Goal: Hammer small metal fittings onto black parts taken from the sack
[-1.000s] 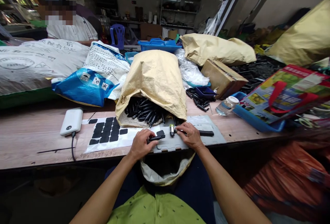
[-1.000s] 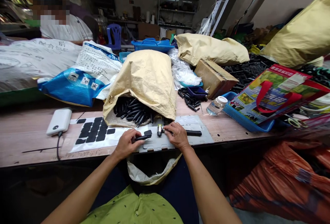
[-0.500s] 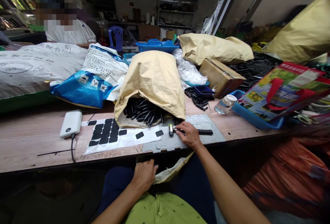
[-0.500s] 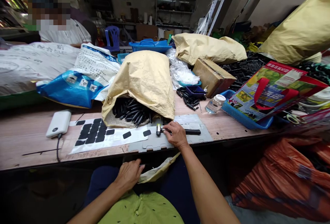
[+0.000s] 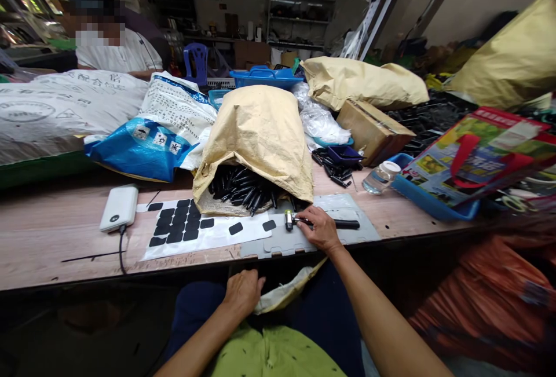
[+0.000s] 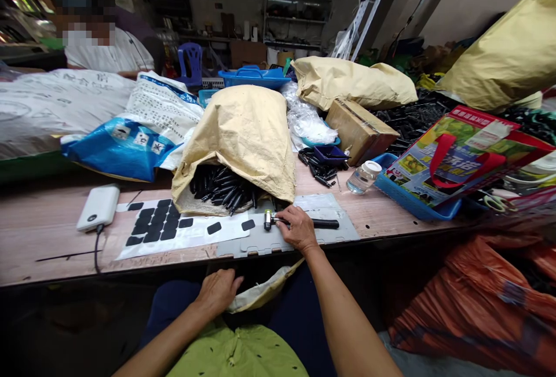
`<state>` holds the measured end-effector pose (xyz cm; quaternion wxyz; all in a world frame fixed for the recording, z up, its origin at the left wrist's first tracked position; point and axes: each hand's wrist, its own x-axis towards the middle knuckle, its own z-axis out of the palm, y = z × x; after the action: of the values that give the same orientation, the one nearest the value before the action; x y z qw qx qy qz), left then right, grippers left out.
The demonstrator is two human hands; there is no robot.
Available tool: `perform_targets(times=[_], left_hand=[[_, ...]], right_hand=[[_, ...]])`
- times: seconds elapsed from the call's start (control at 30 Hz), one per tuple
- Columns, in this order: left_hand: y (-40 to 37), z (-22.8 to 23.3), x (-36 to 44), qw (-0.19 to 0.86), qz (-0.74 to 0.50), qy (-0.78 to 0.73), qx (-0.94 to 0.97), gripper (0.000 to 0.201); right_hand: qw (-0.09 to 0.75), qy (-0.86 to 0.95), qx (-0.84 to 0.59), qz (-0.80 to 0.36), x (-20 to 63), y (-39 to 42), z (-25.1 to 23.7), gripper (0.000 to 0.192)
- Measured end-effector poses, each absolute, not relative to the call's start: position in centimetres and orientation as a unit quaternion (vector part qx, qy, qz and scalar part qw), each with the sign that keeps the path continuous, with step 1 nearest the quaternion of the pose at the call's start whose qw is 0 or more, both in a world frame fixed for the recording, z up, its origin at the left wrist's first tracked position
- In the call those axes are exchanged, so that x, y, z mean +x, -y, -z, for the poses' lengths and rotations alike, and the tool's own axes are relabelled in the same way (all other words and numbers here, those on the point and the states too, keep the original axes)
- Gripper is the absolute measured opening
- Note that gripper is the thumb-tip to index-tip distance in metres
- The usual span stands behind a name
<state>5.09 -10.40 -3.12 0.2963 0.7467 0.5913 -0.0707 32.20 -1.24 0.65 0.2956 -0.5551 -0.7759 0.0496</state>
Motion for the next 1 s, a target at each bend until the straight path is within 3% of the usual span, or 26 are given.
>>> perform_targets(times=[0.17, 0.27, 0.4, 0.57, 0.77, 1.0], left_hand=[[10.2, -0.8, 4.6, 0.312, -0.035, -0.498, 0.808, 0.023], [6.9, -3.4, 3.2, 0.31, -0.126, -0.534, 0.776, 0.03], [-0.7, -5.0, 0.2, 0.157, -0.251, -0.67, 0.681, 0.031], [-7.5, -4.5, -2.1, 0.068, -0.184, -0.718, 0.668, 0.043], [-7.3, -4.7, -2.0, 0.054, -0.166, -0.733, 0.657, 0.019], [-5.8, -3.8, -2.4, 0.06, -0.188, -0.712, 0.674, 0.041]], right_hand=[[0.295, 0.777, -0.554, -0.05, 32.2, 1.2, -0.6, 0.015], [0.299, 0.777, -0.552, -0.046, 32.2, 1.2, -0.6, 0.015], [0.301, 0.776, -0.552, -0.048, 32.2, 1.2, -0.6, 0.014], [0.298, 0.776, -0.553, -0.055, 32.2, 1.3, -0.7, 0.015], [0.299, 0.774, -0.556, -0.054, 32.2, 1.4, -0.8, 0.014], [0.296, 0.774, -0.558, -0.053, 32.2, 1.3, -0.7, 0.014]])
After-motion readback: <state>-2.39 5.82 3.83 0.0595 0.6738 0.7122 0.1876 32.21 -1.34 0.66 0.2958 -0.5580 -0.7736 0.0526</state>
